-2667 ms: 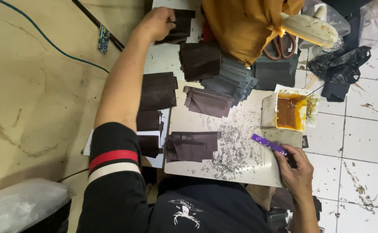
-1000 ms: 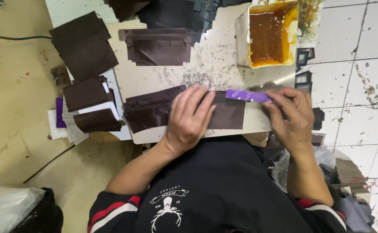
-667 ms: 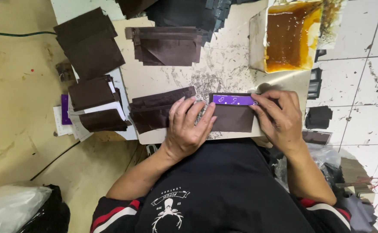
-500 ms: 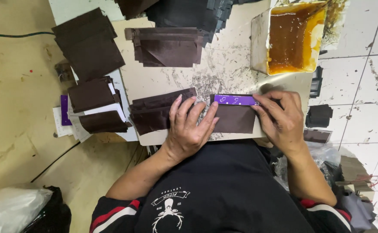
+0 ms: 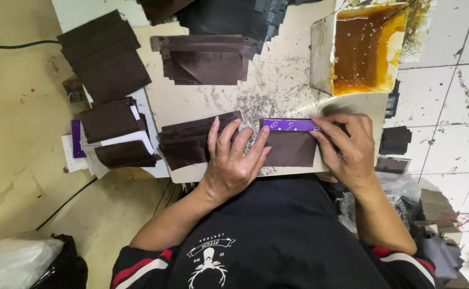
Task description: Folding the edges of leather pieces using a purple guide tool
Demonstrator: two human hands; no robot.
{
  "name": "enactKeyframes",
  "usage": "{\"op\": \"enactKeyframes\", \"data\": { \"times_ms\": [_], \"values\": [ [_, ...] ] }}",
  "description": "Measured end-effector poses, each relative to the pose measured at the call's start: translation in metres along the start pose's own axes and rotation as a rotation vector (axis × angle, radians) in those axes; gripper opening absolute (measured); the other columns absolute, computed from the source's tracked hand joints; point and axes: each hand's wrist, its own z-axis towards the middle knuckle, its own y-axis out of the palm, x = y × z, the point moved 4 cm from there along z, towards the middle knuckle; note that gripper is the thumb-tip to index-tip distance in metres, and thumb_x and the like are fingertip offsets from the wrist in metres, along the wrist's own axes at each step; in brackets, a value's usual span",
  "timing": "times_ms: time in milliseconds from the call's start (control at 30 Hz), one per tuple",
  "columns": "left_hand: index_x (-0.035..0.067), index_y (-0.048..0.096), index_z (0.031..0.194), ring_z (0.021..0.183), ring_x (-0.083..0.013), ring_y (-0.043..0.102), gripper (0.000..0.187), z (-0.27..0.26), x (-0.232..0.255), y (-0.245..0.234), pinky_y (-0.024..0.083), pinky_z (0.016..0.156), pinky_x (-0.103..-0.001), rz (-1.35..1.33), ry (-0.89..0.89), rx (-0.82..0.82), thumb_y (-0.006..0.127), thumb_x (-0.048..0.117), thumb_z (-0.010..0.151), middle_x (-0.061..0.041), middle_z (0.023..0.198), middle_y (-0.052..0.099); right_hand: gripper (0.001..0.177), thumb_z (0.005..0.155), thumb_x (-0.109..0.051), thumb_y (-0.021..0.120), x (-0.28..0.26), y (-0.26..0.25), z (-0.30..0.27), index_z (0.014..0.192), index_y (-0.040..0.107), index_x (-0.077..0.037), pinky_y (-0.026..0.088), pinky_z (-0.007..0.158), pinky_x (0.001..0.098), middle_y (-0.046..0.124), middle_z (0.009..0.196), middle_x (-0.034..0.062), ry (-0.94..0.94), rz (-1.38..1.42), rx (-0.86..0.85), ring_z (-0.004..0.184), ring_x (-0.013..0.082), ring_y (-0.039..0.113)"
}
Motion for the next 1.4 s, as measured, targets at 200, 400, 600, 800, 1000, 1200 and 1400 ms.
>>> {"op": "enactKeyframes", "data": {
  "times_ms": [200, 400, 600, 800, 1000, 1200, 1400],
  "values": [
    [0.011, 0.073, 0.126, 0.120, -0.0394, 0.058, 0.033, 0.003, 0.001, -0.001, 0.038, 0.110, -0.065, -0.030, 0.017, -0.026, 0.066, 0.029, 0.100, -0.012, 0.113, 0.065, 0.026, 0.096, -0.013, 0.082, -0.001, -0.006, -0.002, 0.121, 0.080, -0.004, 0.054, 0.084, 0.0495, 0.065, 0.100, 0.0176, 0.037, 0.005, 0.038, 0.090, 0.0406, 0.063],
    [0.011, 0.073, 0.128, 0.124, -0.0393, 0.059, 0.034, 0.006, 0.003, 0.001, 0.036, 0.111, -0.066, -0.026, 0.022, -0.053, 0.066, 0.028, 0.099, -0.011, 0.125, 0.070, 0.018, 0.094, -0.005, 0.083, -0.002, -0.012, -0.006, 0.111, 0.078, -0.002, 0.054, 0.078, 0.0483, 0.065, 0.093, 0.0174, 0.129, 0.032, 0.095, 0.084, 0.0399, 0.063],
    [0.011, 0.074, 0.128, 0.124, -0.0390, 0.060, 0.034, 0.004, 0.003, 0.002, 0.036, 0.111, -0.066, -0.017, 0.021, -0.049, 0.066, 0.027, 0.099, -0.010, 0.127, 0.071, 0.010, 0.095, -0.004, 0.082, -0.003, -0.009, -0.005, 0.104, 0.080, -0.003, 0.055, 0.074, 0.0467, 0.067, 0.089, 0.0161, 0.124, 0.041, 0.110, 0.080, 0.0385, 0.064],
    [0.011, 0.074, 0.127, 0.123, -0.0384, 0.061, 0.034, 0.004, 0.003, 0.003, 0.035, 0.112, -0.066, -0.016, 0.015, -0.051, 0.067, 0.027, 0.098, -0.009, 0.126, 0.072, 0.007, 0.096, -0.003, 0.080, -0.001, -0.008, -0.006, 0.103, 0.080, -0.003, 0.054, 0.073, 0.0458, 0.067, 0.087, 0.0160, 0.116, 0.036, 0.123, 0.079, 0.0384, 0.064],
    [0.011, 0.074, 0.126, 0.124, -0.0387, 0.061, 0.033, 0.004, 0.004, 0.002, 0.034, 0.111, -0.066, -0.020, 0.007, -0.054, 0.068, 0.027, 0.098, -0.010, 0.127, 0.072, 0.008, 0.096, -0.003, 0.081, -0.001, -0.007, -0.006, 0.104, 0.080, -0.003, 0.055, 0.073, 0.0461, 0.067, 0.087, 0.0156, 0.123, 0.037, 0.124, 0.080, 0.0381, 0.064],
    [0.011, 0.074, 0.126, 0.123, -0.0385, 0.061, 0.033, 0.004, 0.004, 0.002, 0.034, 0.112, -0.066, -0.027, 0.005, -0.047, 0.067, 0.027, 0.099, -0.010, 0.127, 0.072, 0.009, 0.096, -0.002, 0.080, -0.002, -0.007, -0.005, 0.104, 0.080, -0.003, 0.054, 0.072, 0.0465, 0.067, 0.087, 0.0159, 0.107, 0.041, 0.126, 0.078, 0.0386, 0.063],
    [0.009, 0.074, 0.126, 0.123, -0.0392, 0.061, 0.033, 0.006, 0.004, 0.001, 0.034, 0.112, -0.066, -0.010, 0.000, -0.043, 0.067, 0.027, 0.099, -0.011, 0.126, 0.071, 0.008, 0.096, -0.003, 0.080, -0.003, -0.010, -0.005, 0.105, 0.081, -0.004, 0.055, 0.074, 0.0463, 0.068, 0.088, 0.0151, 0.094, 0.028, 0.121, 0.080, 0.0376, 0.064]
  ]
}}
